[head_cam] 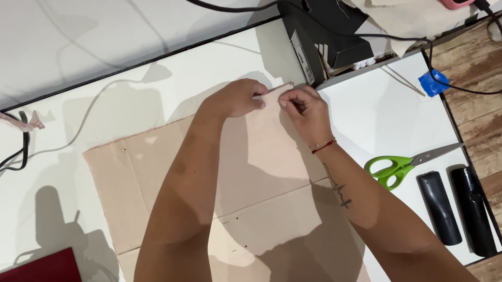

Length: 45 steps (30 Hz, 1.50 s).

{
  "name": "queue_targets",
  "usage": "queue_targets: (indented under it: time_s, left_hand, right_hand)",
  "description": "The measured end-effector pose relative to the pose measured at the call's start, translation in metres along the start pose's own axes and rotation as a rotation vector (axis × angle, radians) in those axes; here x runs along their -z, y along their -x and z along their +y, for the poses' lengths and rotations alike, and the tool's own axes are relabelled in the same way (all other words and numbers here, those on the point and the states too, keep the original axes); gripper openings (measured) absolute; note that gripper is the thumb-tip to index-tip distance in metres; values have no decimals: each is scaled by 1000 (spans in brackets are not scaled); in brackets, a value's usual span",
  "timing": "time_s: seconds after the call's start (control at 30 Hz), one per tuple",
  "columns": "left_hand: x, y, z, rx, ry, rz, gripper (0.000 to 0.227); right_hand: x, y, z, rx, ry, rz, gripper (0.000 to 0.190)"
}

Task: The person pins a large piece of light-colored fabric on a white table. They repeatedly pick up pins and insert them into the fabric to hold the layers together. The camera moves between the fabric and a sewing machine on the left.

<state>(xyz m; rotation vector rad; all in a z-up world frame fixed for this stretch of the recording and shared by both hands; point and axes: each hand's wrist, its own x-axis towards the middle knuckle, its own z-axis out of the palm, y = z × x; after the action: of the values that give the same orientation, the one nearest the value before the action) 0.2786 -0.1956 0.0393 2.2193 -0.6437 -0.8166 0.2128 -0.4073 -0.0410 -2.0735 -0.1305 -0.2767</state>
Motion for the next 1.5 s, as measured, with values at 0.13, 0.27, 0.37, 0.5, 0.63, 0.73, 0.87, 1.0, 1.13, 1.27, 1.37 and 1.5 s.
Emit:
queue_targets:
  time_s: [0.13,0.27,0.37,0.5,0.63,0.73,0.87,1.0,1.13,1.27,1.37,1.5]
  left_hand:
    - [-7,-12,-22,22,15,-10,41]
    - [-11,-15,-25,-21,46,17,36]
    - [-9,-13,-22,-26,89,57,34]
    - [-12,-7,-16,-5,135,102,25]
    - [-27,-12,-40,-13,102,169,27]
    - [-44,-1,-65,-57,-113,383,35]
    - [-85,73,-64,111,-362,798,48]
    - [-133,175,-61,248,-415,1016,58]
    - [-180,267,-52,502,-398,989,67]
    - [-223,316,-54,762,-336,881,72]
    - [-231,327,-62,730,-450,938,74]
    - [-233,331,-67,584,-651,1108,69]
  right_hand:
    - [0,-1,-1,8,8,-4,8]
    - [0,-1,-1,2,18,-4,8]
    - [1,-2,-4,-14,8,-12,8]
    - [0,-1,-1,2,31,-37,12]
    - [7,1,-9,56,35,-69,20]
    - [10,5,-12,217,132,-113,30]
    - [7,12,-5,358,248,-154,44]
    - [13,15,-17,333,310,-211,61]
    - [40,58,-73,310,370,-314,65]
    - [51,133,-85,414,625,-541,74]
    - [48,162,-67,531,729,-497,73]
    - [43,167,-53,642,768,-422,71]
